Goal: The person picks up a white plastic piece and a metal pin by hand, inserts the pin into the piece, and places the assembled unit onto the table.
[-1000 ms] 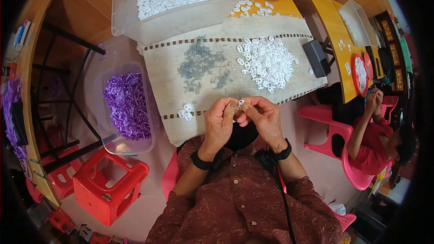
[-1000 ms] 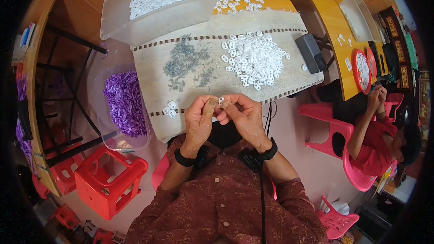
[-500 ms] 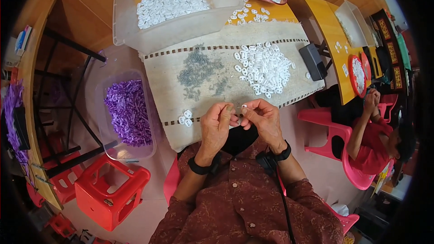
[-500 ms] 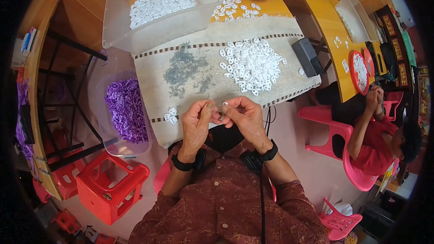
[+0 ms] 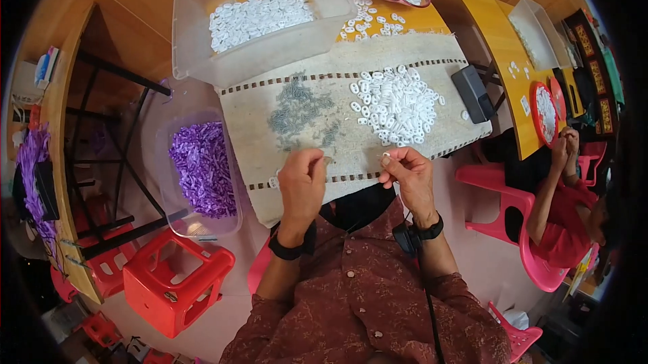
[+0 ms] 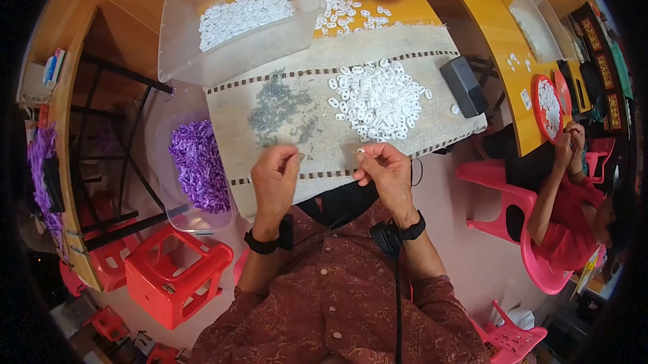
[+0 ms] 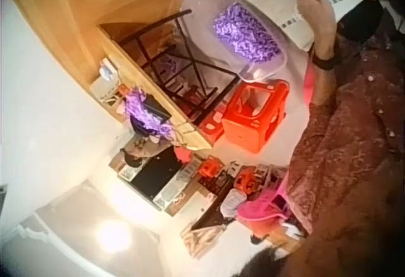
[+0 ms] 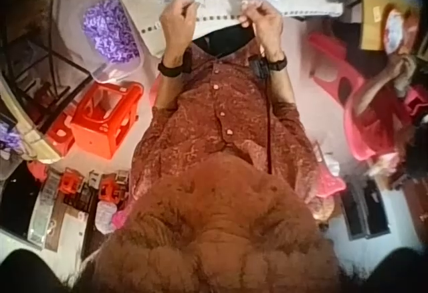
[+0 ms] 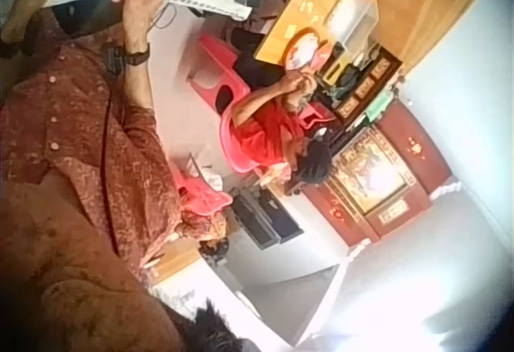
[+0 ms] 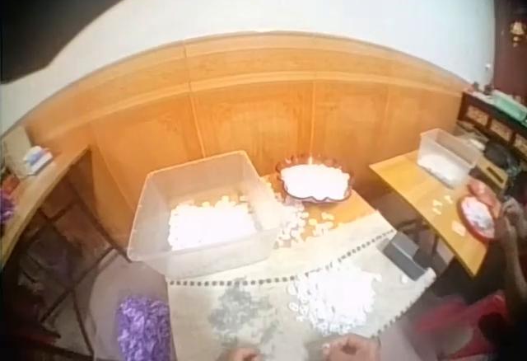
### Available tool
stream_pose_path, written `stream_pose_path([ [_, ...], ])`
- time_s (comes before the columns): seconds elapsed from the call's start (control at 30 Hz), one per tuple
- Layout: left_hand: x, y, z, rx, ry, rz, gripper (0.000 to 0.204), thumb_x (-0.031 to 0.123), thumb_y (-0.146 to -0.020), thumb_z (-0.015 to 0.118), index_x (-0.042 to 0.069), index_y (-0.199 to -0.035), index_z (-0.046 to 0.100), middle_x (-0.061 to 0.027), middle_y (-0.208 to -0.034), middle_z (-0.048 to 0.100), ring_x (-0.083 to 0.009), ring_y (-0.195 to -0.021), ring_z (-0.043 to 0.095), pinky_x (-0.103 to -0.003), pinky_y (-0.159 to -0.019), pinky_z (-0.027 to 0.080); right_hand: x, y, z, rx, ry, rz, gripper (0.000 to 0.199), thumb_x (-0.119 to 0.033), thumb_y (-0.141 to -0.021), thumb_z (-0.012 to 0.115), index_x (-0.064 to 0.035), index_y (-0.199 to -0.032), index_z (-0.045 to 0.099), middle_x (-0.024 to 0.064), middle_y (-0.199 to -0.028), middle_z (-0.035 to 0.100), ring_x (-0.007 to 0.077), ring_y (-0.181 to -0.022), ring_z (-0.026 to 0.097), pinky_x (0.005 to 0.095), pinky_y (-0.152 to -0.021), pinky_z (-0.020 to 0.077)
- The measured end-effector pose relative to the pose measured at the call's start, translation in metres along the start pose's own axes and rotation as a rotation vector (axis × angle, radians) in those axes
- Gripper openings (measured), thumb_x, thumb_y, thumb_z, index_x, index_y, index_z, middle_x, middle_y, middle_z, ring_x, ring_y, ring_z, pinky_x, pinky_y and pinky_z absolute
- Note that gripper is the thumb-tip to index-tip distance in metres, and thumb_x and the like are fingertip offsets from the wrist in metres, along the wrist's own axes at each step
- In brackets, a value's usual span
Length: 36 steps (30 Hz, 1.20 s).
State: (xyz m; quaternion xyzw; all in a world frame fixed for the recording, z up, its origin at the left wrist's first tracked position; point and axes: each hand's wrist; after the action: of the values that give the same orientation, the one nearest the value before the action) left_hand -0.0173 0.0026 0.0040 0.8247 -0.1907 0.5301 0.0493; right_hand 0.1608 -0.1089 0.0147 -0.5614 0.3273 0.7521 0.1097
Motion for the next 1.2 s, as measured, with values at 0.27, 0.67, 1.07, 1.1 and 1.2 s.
stream_pose_path([
  [0.27, -0.003, -0.002, -0.023, 0.108, -0.095, 0.058, 0.011, -0.004, -0.079, 0.063, 0.002, -0.089, 0.063, -0.0138, -0.081, 0.061, -0.0253, -0.067, 0.061, -0.034, -0.06, 0.047, 0.004, 0.004, -0.008, -0.011, 0.013, 0.002, 0.007, -0.006, -0.088, 0.064, -0.0006, -0.091, 0.062, 0.0042, -0.072, 0.063, 0.0105, -0.057, 0.061, 0.021, -0.05, 0.047],
  [0.67, -0.011, -0.008, -0.064, 0.205, -0.27, 0.029, 0.01, 0.001, -0.081, 0.064, -0.001, -0.091, 0.066, -0.0099, -0.081, 0.064, -0.0162, -0.068, 0.061, -0.028, -0.062, 0.048, 0.003, 0.006, -0.006, -0.018, 0.025, -0.018, 0.007, -0.007, -0.088, 0.064, -0.0003, -0.09, 0.062, 0.004, -0.073, 0.062, 0.01, -0.057, 0.06, 0.0212, -0.05, 0.0468],
  [1.07, 0.006, -0.002, -0.049, 0.091, -0.226, 0.038, 0.011, -0.001, -0.081, 0.059, 0.001, -0.09, 0.064, -0.0166, -0.084, 0.062, -0.033, -0.076, 0.062, -0.039, -0.067, 0.048, 0.006, 0.004, -0.006, -0.023, 0.023, -0.026, 0.007, -0.007, -0.088, 0.064, -0.0002, -0.09, 0.063, 0.0043, -0.072, 0.063, 0.0098, -0.057, 0.06, 0.0211, -0.05, 0.0471],
  [1.1, 0.011, -0.004, -0.042, 0.087, -0.218, 0.046, 0.011, -0.001, -0.081, 0.059, 0.001, -0.09, 0.064, -0.0166, -0.084, 0.062, -0.033, -0.076, 0.062, -0.039, -0.067, 0.048, 0.006, 0.004, -0.006, -0.013, 0.025, -0.034, 0.007, -0.007, -0.088, 0.064, -0.0002, -0.09, 0.063, 0.0043, -0.072, 0.063, 0.0098, -0.057, 0.06, 0.0211, -0.05, 0.0471],
  [1.2, 0.019, -0.018, -0.012, -0.025, -0.108, 0.235, 0.007, 0.001, -0.08, 0.06, 0.001, -0.086, 0.063, -0.017, -0.08, 0.059, -0.0362, -0.075, 0.058, -0.042, -0.066, 0.046, 0.005, 0.005, -0.007, -0.032, 0.027, -0.019, 0.008, -0.006, -0.087, 0.064, 0.0009, -0.092, 0.063, 0.0039, -0.072, 0.063, 0.0089, -0.059, 0.061, 0.0201, -0.052, 0.0484],
])
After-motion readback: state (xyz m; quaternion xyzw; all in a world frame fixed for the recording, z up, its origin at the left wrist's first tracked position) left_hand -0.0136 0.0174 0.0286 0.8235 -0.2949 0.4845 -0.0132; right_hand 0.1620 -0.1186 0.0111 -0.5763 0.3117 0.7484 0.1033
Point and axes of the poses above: each hand's wrist, its own y-axis away from the middle knuckle, its own z-axis out of the palm, x = y × z
